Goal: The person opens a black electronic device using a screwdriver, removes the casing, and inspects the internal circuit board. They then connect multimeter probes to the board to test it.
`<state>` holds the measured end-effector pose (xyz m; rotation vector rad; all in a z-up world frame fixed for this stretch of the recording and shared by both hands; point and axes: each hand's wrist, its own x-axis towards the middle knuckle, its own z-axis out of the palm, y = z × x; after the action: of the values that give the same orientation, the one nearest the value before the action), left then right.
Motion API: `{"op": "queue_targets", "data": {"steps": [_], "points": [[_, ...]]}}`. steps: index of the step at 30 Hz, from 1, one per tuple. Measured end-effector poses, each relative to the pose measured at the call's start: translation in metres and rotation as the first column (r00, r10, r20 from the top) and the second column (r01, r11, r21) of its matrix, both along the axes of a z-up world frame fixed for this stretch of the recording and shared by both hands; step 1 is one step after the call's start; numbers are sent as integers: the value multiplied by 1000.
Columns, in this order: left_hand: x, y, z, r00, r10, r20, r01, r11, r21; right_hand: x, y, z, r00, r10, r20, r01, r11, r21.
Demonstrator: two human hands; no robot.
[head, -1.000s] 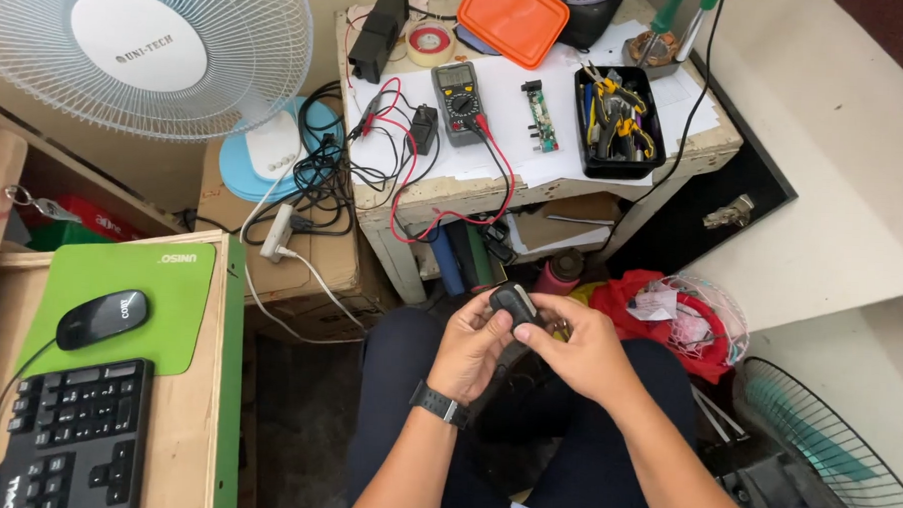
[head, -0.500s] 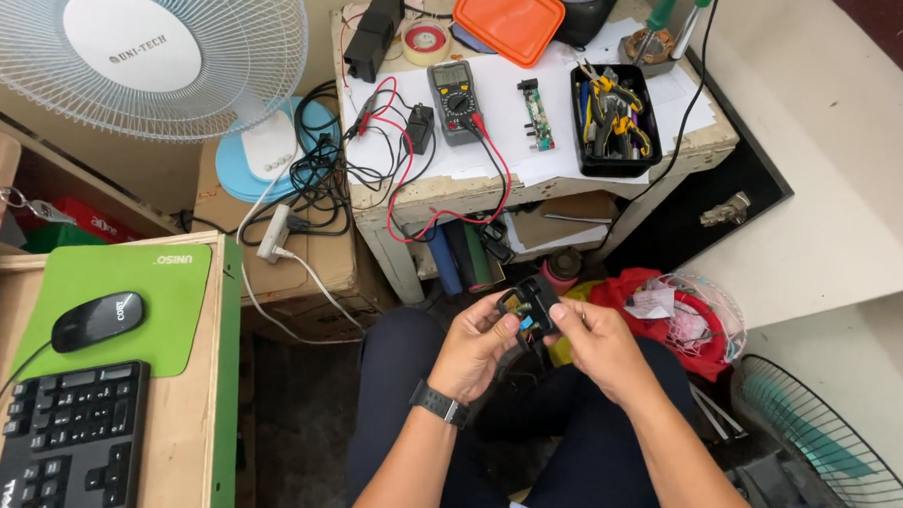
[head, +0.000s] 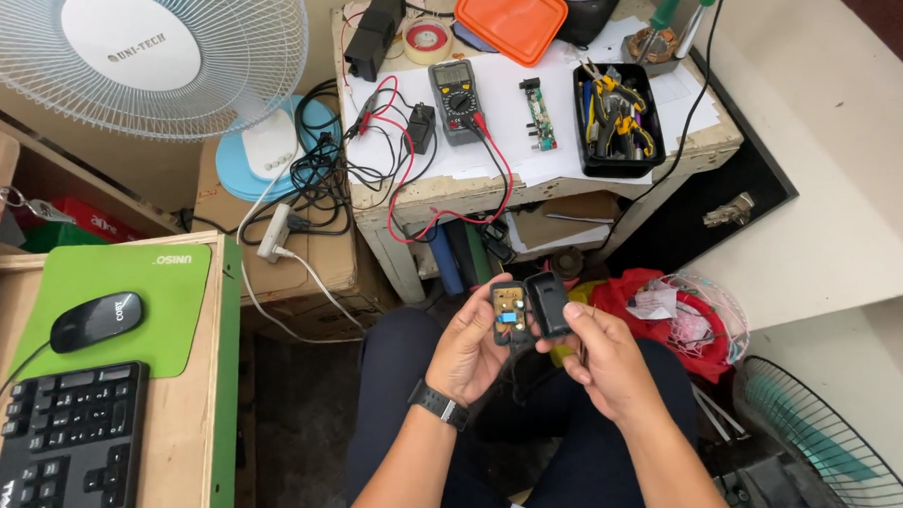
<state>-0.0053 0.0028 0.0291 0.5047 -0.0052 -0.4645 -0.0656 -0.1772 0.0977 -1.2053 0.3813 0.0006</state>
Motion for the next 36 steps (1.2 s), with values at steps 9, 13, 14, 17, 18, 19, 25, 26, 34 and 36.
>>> {"op": "queue_targets", "data": {"steps": [9, 13, 14, 17, 18, 19, 25, 26, 34, 36], "points": [[3, 2, -13, 1000, 5, -14, -6, 999, -51, -4, 5, -5, 999, 4, 47, -7, 998, 56], [1, 2, -11, 1000, 2, -21, -3, 998, -58, -6, 7, -4, 999, -1, 52, -2, 999, 50], [1, 2, -10, 1000, 0, -23, -2, 998, -57, -6, 8, -1, 999, 0, 52, -2, 999, 55], [1, 2, -10, 1000, -3, -27, 2, 998, -58, -6, 9, 2, 998, -3, 58, 0, 998, 63], [2, 2, -11, 1000, -6, -30, 4, 998, -59, -6, 9, 2, 998, -6, 62, 2, 998, 68], [2, 2, -9, 1000, -5, -30, 4, 998, -59, -6, 10, 2, 998, -6, 61, 2, 998, 67], [2, 3, -9, 1000, -10, -28, 8, 998, -61, -6, 11, 4, 998, -4, 67, 0, 998, 68], [2, 3, -8, 1000, -8, -27, 6, 998, -61, -6, 11, 4, 998, -5, 69, 0, 998, 70], [3, 3, -10, 1000, -19, -25, 17, 998, -68, -5, 8, -6, 998, -4, 65, -1, 997, 77], [4, 3, -12, 1000, -21, -22, 19, 997, -70, -6, 8, -6, 998, -14, 61, 9, 997, 80]]}}
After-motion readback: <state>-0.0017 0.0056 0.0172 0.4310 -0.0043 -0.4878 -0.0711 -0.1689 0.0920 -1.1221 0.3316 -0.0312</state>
